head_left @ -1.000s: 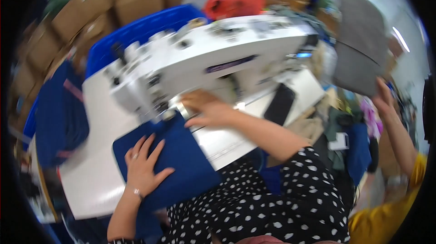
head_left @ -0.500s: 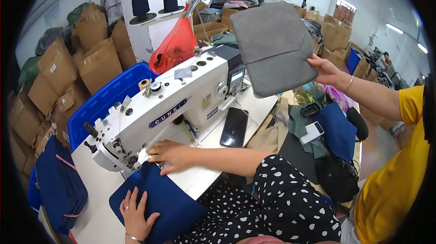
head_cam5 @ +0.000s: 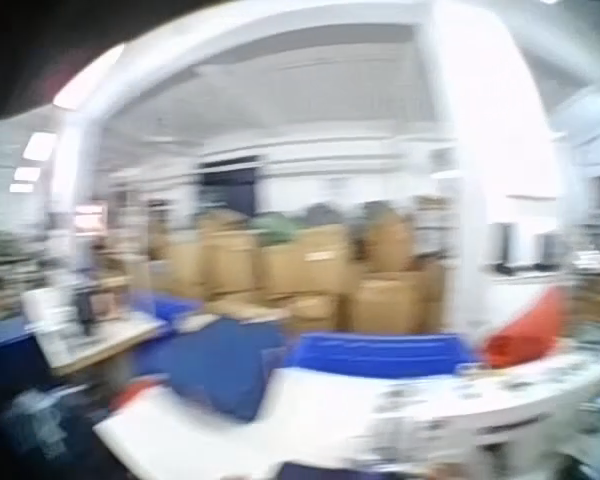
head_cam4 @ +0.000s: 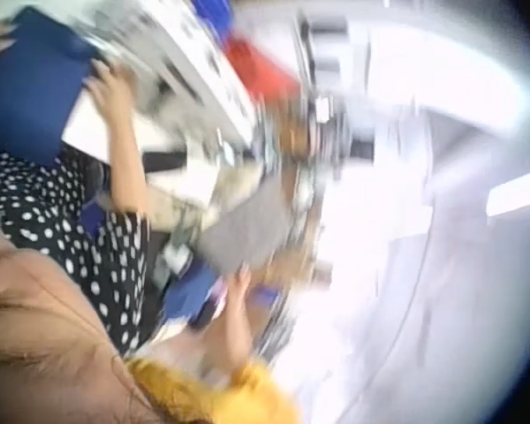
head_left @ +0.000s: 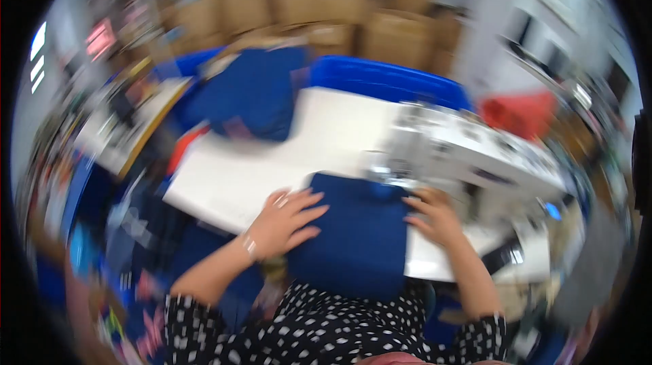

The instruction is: Sewing together fabric components to manufacture pouches using an industrial sewing machine.

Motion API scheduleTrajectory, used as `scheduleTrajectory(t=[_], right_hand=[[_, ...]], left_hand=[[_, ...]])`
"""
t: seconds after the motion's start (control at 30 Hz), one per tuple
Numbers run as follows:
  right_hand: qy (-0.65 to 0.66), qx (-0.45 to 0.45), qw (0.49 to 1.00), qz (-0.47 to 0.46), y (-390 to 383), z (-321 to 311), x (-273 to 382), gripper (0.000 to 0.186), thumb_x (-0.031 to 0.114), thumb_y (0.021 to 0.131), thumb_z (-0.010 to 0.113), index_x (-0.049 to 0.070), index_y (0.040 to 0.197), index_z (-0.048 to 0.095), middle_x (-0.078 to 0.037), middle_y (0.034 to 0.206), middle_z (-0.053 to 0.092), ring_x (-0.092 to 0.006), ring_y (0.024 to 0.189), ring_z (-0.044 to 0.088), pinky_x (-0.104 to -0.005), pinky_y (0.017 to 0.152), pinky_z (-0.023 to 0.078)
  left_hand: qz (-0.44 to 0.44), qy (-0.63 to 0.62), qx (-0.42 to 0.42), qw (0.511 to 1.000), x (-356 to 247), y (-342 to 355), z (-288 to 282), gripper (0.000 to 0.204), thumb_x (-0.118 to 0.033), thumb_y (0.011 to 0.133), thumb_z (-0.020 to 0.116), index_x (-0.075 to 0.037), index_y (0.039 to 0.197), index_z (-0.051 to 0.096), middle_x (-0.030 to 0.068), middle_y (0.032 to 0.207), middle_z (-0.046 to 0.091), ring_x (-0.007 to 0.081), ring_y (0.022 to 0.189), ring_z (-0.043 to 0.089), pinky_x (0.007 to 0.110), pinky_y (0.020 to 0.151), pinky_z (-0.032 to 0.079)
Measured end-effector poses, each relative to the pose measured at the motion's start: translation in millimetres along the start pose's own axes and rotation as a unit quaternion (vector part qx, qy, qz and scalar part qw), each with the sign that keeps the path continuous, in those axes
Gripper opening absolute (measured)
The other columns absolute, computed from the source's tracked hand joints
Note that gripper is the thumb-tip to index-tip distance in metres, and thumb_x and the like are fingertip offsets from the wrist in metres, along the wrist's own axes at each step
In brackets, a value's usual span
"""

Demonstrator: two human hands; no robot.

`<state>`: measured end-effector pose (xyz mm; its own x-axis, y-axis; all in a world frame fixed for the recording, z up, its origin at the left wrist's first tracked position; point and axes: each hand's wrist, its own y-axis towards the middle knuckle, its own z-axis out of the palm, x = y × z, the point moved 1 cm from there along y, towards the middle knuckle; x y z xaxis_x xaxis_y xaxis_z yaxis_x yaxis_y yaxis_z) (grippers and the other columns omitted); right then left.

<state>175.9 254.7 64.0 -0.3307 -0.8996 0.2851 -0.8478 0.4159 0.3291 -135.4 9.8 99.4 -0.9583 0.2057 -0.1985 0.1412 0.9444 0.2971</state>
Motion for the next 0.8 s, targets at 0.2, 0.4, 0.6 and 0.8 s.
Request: scheduleTrajectory(t=[0.2, 0.4, 0.6, 0.8], right_hand=[[-0.034, -0.028, 0.999, -0.021, -14.4, -3.7, -23.5, 0.045, 0.018, 0.077, 0.079, 0.007, 0.119, 0.072, -0.014, 0.143, 0.058, -0.0374, 0.131, 0.051, -0.0473, 0.113, 0.035], [-0.02, -0.006, 0.999, -0.025, -3.2, 2.1, -24.2, 0.042, 0.012, 0.082, 0.073, 0.003, 0.123, 0.069, -0.016, 0.147, 0.055, -0.0374, 0.133, 0.05, -0.0467, 0.114, 0.035], [-0.012, 0.009, 1.0, -0.011, -4.9, 5.2, -32.8, 0.041, 0.01, 0.083, 0.072, 0.001, 0.122, 0.068, -0.016, 0.148, 0.055, -0.0378, 0.136, 0.048, -0.0468, 0.116, 0.034], [-0.008, 0.003, 1.0, -0.002, -6.2, 1.2, -27.3, 0.039, 0.008, 0.083, 0.071, 0.001, 0.121, 0.069, -0.015, 0.147, 0.056, -0.0374, 0.136, 0.048, -0.046, 0.117, 0.034]], left_hand=[[-0.155, 0.149, -0.228, 0.949, 101.0, -93.5, -88.0, 0.027, -0.025, 0.094, 0.068, -0.014, 0.118, 0.072, 0.0085, 0.126, 0.07, 0.0288, 0.118, 0.063, 0.046, 0.103, 0.045], [-0.424, 0.173, -0.401, 0.793, 150.1, -258.3, -147.3, 0.021, -0.02, 0.088, 0.071, -0.007, 0.104, 0.076, 0.0148, 0.103, 0.073, 0.0319, 0.096, 0.07, 0.04, 0.088, 0.055], [-0.603, 0.166, -0.327, 0.708, 165.1, -387.3, -110.6, 0.024, -0.026, 0.085, 0.076, -0.01, 0.104, 0.078, 0.0147, 0.1, 0.072, 0.0306, 0.094, 0.07, 0.041, 0.087, 0.055], [-0.638, 0.17, -0.221, 0.718, 163.4, -413.1, -91.6, 0.026, -0.027, 0.086, 0.076, -0.01, 0.105, 0.079, 0.0142, 0.101, 0.072, 0.0293, 0.091, 0.07, 0.04, 0.086, 0.055]])
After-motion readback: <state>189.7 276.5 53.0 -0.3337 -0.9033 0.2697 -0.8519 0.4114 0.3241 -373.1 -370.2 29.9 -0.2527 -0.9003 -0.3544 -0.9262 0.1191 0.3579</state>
